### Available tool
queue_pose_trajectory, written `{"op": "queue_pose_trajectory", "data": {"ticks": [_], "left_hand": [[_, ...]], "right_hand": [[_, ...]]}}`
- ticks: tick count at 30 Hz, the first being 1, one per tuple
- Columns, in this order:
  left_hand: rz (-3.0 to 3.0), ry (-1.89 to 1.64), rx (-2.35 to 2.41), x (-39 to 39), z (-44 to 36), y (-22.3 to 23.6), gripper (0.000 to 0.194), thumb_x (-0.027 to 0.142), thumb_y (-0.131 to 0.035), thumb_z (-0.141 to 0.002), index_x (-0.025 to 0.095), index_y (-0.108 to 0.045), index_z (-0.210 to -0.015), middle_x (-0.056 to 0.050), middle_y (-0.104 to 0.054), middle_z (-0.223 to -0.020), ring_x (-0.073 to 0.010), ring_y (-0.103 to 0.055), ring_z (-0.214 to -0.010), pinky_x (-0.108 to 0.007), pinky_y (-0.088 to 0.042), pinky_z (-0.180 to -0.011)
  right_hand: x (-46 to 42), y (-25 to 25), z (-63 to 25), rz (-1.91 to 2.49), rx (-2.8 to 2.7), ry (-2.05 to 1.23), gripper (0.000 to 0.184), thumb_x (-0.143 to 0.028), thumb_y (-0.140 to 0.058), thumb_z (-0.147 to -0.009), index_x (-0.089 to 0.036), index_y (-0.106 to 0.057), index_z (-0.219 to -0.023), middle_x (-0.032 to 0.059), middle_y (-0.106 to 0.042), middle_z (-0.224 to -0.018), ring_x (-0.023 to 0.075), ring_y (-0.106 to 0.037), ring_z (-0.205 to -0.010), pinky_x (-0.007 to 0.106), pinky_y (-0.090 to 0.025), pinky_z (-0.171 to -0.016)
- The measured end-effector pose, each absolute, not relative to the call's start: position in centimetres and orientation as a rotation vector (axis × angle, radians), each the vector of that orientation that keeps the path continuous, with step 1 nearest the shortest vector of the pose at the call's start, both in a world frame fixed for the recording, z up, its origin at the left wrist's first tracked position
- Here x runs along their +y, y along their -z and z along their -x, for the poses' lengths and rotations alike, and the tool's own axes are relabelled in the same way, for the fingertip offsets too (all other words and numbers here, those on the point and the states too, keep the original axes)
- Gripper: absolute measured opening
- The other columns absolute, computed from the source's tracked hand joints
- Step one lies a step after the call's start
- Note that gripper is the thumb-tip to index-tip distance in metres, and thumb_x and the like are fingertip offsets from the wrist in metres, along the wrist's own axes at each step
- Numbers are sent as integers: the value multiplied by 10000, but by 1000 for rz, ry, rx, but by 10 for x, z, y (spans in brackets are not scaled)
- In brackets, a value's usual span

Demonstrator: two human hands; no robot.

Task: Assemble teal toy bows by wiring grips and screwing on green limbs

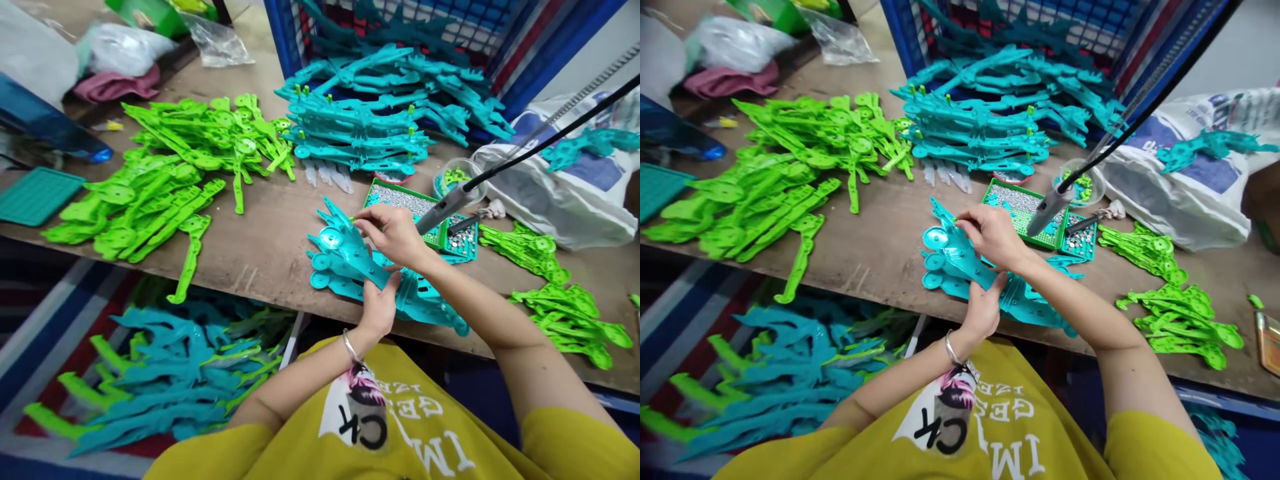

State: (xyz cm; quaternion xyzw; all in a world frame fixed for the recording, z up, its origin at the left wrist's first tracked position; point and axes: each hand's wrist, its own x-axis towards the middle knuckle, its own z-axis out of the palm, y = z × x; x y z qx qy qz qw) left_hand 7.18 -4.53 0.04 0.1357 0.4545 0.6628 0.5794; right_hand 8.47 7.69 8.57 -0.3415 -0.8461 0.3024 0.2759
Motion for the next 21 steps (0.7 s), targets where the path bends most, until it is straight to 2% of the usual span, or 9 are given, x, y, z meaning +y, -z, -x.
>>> {"op": "queue_pose_trajectory", "data": {"ticks": [6,10,16,21], "left_hand": [[-448,-1633,1044,-49,-71,-1,396,446,-782,-852,209,-704,-1160,-83,-770,-1145,-250,-695,-1141,-410,-476,-1104],[-523,-1571,1128,-53,-65,-4,314,416,-786,-847,187,-726,-1053,-93,-787,-1060,-261,-718,-1046,-413,-498,-1041],[-600,-1523,1134,-60,-57,-8,255,432,-784,-846,204,-745,-953,-83,-784,-1080,-270,-713,-1066,-419,-509,-1034],[-695,-1496,1149,-61,-50,-13,245,430,-765,-870,207,-766,-973,-85,-780,-1084,-272,-705,-1083,-430,-504,-1050]], "right_hand": [[79,-87,-76,923,-2357,-788,131,-231,-628,-963,-178,-742,-929,59,-763,-886,187,-696,-851,329,-517,-815],[83,-91,-75,871,-2410,-746,127,-209,-628,-952,-175,-742,-906,55,-755,-875,183,-681,-841,317,-499,-806],[87,-96,-74,877,-2428,-757,128,-188,-634,-913,-170,-745,-852,42,-762,-832,159,-658,-751,295,-472,-720],[85,-96,-75,929,-2301,-884,127,-203,-645,-914,-168,-754,-859,24,-755,-763,132,-653,-684,264,-462,-646]]}}
